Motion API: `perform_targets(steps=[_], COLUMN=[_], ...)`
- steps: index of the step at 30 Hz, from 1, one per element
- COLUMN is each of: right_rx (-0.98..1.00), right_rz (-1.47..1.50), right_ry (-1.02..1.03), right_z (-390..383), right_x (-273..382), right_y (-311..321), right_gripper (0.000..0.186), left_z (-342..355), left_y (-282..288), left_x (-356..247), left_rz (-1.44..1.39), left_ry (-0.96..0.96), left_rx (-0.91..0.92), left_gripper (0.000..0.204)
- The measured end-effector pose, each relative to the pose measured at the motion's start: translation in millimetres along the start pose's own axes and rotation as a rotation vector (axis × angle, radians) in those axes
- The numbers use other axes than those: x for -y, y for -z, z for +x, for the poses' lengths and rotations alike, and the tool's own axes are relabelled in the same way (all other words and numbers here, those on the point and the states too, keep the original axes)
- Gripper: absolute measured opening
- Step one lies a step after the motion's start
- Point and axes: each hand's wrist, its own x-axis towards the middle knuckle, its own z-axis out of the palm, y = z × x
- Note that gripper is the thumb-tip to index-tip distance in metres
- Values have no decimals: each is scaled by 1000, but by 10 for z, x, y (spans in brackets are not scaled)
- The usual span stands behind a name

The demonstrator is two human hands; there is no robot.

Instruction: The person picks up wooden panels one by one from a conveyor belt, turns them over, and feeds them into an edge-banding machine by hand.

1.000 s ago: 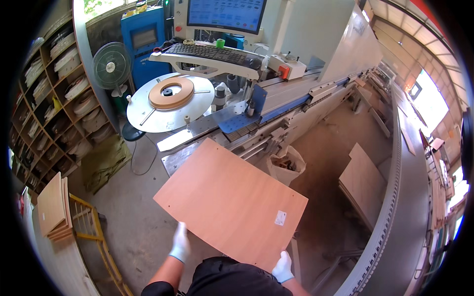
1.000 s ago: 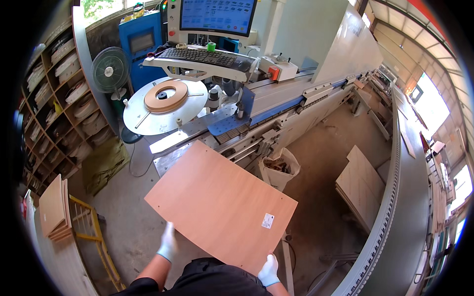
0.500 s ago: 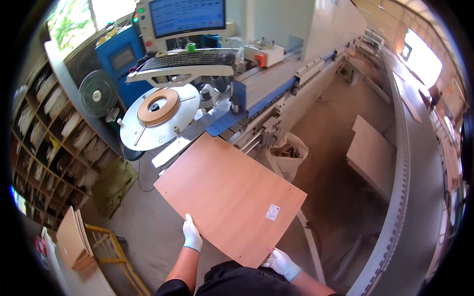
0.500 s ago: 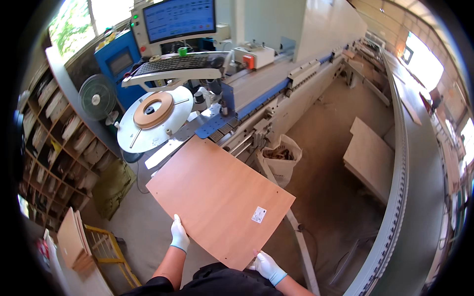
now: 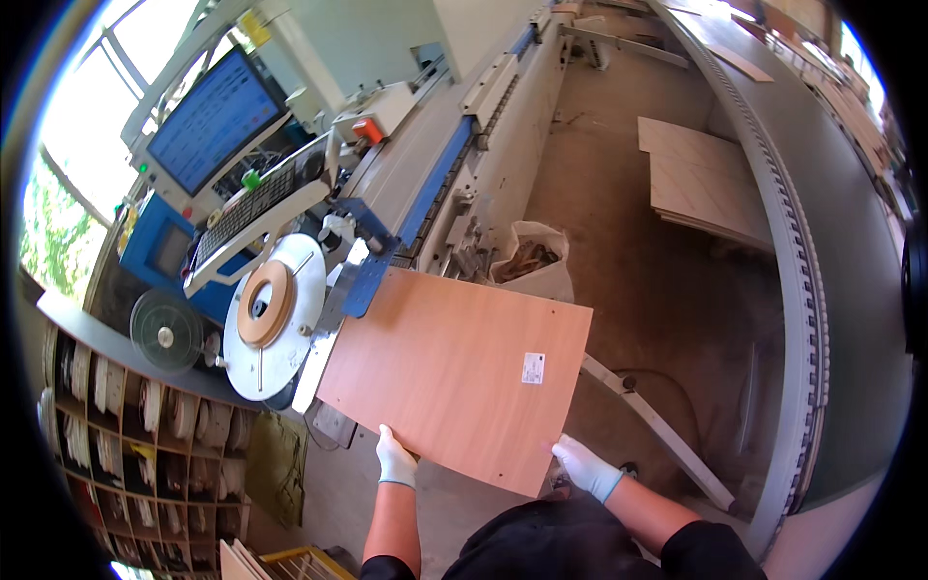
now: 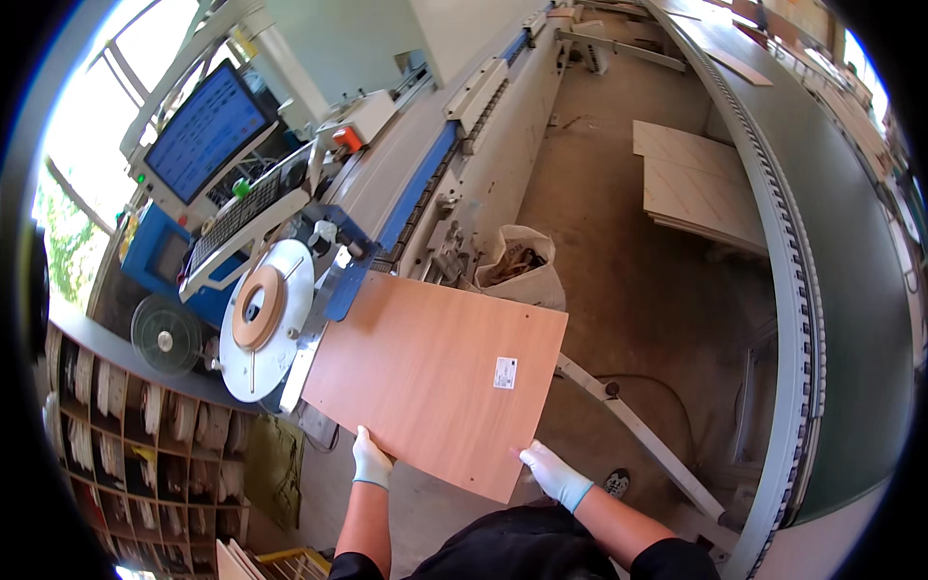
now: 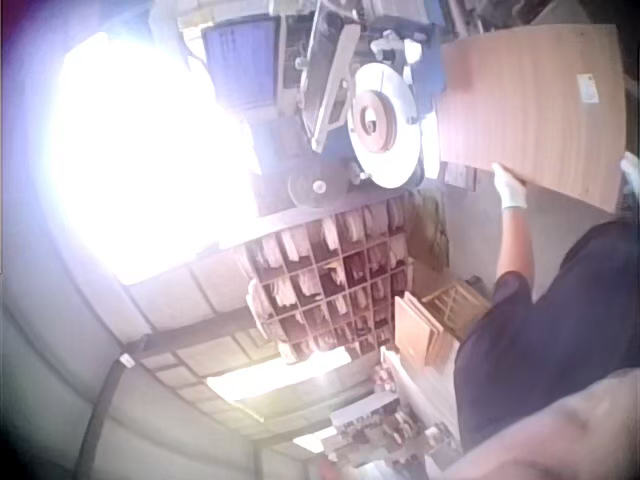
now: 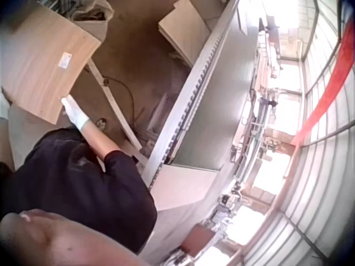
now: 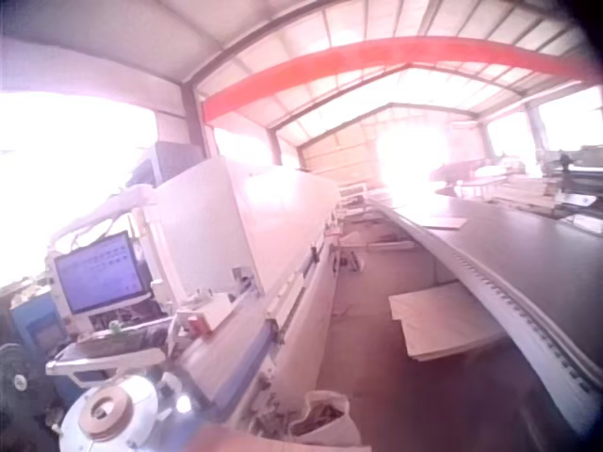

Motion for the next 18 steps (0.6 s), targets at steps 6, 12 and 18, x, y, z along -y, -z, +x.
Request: perform_targets(steps=[6, 12, 18], right_rx=[-36, -97, -110], right_rz=[-31, -37, 41], right_ry=[-87, 80, -49], right_z=[45, 218, -497], right_x=[731, 749, 501], right_y=[-64, 221, 578], right_gripper=[46, 44, 46], left_z=[258, 664, 1077], left_y=[-276, -977, -1318], left_x=[-42, 16, 38], left_rz=[5, 21, -78], left_ry=[27, 27, -8], left_rx=[195, 160, 306], left_gripper=[55, 56, 55])
